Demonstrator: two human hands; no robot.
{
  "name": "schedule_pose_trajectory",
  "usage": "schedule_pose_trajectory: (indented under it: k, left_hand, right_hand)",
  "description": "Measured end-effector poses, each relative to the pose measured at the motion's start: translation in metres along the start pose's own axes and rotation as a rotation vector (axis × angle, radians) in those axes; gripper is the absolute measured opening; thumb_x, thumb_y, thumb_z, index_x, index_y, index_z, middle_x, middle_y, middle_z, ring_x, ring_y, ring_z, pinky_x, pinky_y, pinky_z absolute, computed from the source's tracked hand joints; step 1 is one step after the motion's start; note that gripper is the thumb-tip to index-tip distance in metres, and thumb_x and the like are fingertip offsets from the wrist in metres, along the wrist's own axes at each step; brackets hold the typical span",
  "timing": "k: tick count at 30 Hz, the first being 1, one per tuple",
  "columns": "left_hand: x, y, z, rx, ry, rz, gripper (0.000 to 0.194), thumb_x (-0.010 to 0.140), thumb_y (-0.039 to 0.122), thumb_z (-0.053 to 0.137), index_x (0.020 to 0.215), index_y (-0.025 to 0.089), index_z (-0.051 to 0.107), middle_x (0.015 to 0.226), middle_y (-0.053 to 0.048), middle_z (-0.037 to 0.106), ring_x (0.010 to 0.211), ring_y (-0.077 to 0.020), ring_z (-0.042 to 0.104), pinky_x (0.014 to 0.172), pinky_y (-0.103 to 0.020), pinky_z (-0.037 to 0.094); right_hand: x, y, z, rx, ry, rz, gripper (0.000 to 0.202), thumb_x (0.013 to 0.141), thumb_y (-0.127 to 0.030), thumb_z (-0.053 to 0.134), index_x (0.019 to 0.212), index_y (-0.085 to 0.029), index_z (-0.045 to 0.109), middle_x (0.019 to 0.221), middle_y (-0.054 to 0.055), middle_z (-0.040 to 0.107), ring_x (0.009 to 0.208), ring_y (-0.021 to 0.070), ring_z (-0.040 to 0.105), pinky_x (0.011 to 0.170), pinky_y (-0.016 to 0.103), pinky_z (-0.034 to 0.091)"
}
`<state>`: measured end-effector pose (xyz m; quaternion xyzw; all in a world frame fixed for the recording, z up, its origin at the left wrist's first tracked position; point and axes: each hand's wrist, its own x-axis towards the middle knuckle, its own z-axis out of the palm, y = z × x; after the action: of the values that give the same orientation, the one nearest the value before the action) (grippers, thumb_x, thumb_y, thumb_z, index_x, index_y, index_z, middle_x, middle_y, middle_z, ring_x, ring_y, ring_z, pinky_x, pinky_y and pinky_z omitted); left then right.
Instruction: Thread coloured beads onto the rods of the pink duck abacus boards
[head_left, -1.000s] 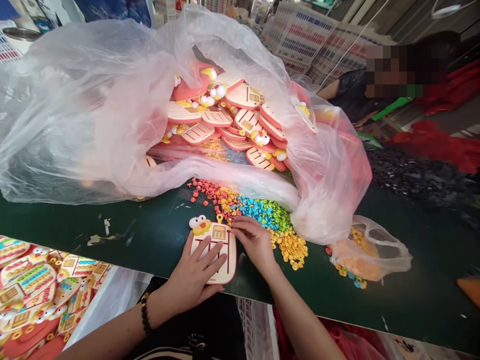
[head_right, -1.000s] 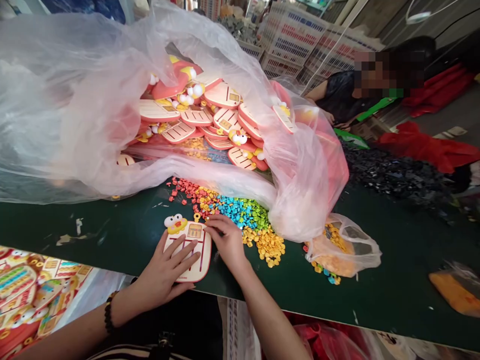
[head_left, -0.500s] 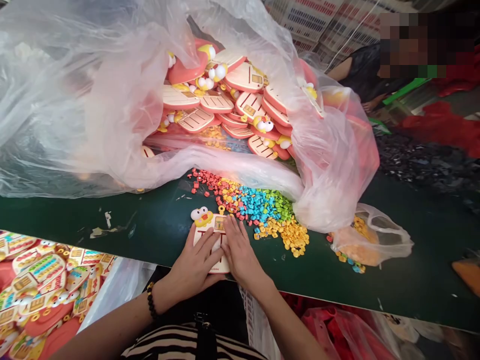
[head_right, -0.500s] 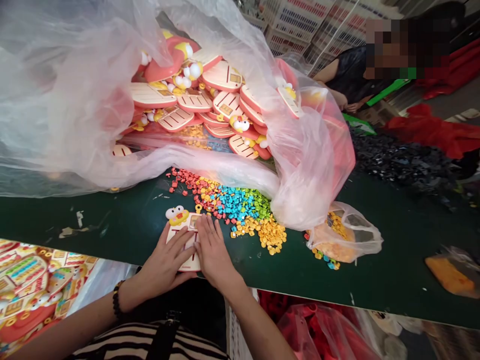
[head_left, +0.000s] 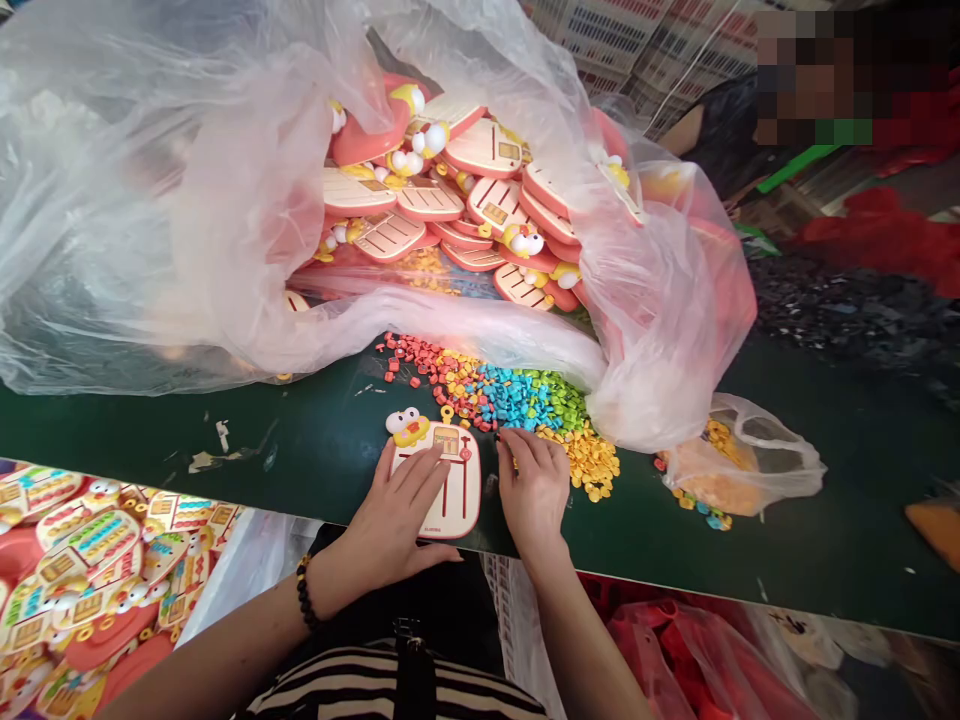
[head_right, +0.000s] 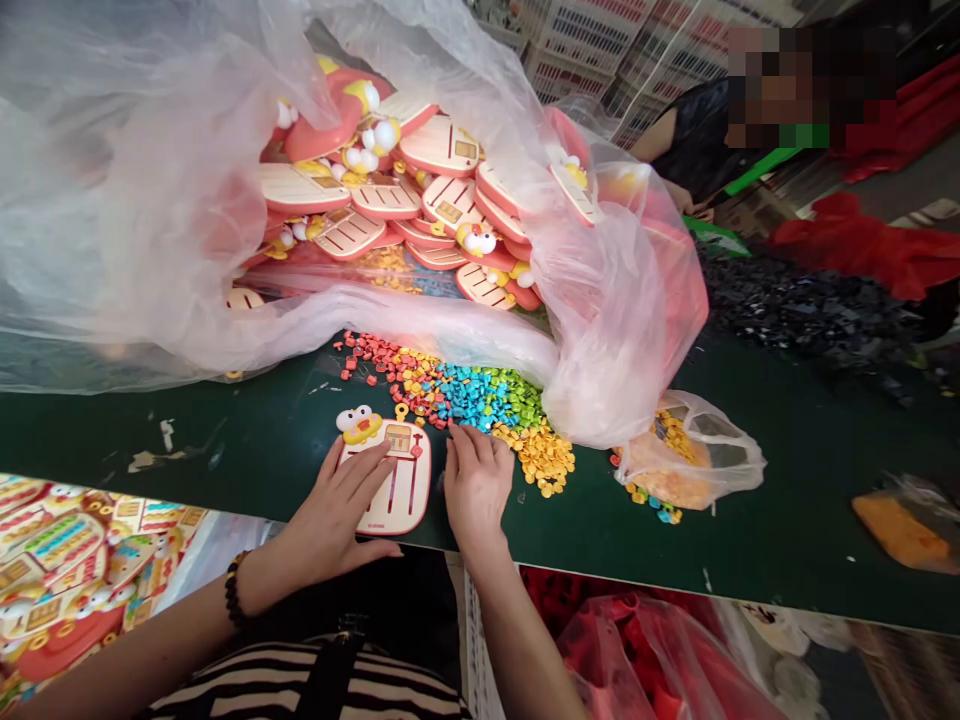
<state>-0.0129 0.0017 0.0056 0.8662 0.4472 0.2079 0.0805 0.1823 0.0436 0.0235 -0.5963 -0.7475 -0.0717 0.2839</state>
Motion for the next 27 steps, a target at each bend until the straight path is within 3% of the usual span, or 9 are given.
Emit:
schedule_pose_trajectory:
  k: [4,9,17,21,27]
  left_hand:
    - [0.021,0.006,-0.005,0.091,-0.086,0.07,0.099,0.074,0.08,0.046,0.146,0.014,0.031,0.151,-0.016,0.035,0.135,-0.0397,0.031,0.109,-0.069,-0.007]
    - [0.031,0.007,0.001,0.103,-0.119,0.108,0.084,0.078,0.076,0.046,0.138,0.018,0.045,0.143,-0.012,0.048,0.134,-0.0377,0.035,0.108,-0.069,-0.014]
    - [0.027,0.008,0.002,0.127,-0.072,0.091,0.086,0.078,0.074,0.05,0.131,0.007,0.05,0.129,-0.019,0.057,0.126,-0.0364,0.044,0.112,-0.066,-0.006]
    - [0.026,0.01,0.003,0.134,-0.005,0.06,0.093,0.071,0.078,0.053,0.126,0.003,0.053,0.118,-0.02,0.061,0.116,-0.0349,0.051,0.116,-0.061,0.003]
    - [0.017,0.008,0.003,0.166,-0.01,0.054,0.086,0.076,0.075,0.049,0.13,0.008,0.052,0.125,-0.019,0.059,0.12,-0.0356,0.049,0.113,-0.065,-0.001]
  right_hand:
    - [0.003,0.021,0.012,-0.159,-0.012,-0.081,0.024,0.093,-0.022,0.048,0.1,-0.019,0.071,0.098,0.008,0.073,0.083,0.0228,0.058,0.076,0.038,0.044]
    - [-0.001,0.019,0.019,-0.19,-0.003,-0.099,0.024,0.094,-0.019,0.047,0.099,-0.018,0.07,0.096,0.009,0.071,0.085,0.0234,0.056,0.076,0.037,0.043]
    - [0.001,0.023,0.02,-0.132,-0.087,-0.015,0.029,0.095,-0.021,0.043,0.105,-0.015,0.069,0.097,0.013,0.07,0.085,0.025,0.056,0.076,0.038,0.043]
    - [0.004,0.01,0.014,0.007,-0.027,-0.008,0.027,0.096,-0.022,0.044,0.106,-0.018,0.068,0.094,0.009,0.072,0.087,0.0221,0.06,0.081,0.036,0.047]
    - [0.003,-0.014,0.026,0.125,-0.037,-0.183,0.029,0.095,-0.017,0.042,0.102,-0.018,0.07,0.102,0.008,0.073,0.093,0.0188,0.066,0.082,0.031,0.052]
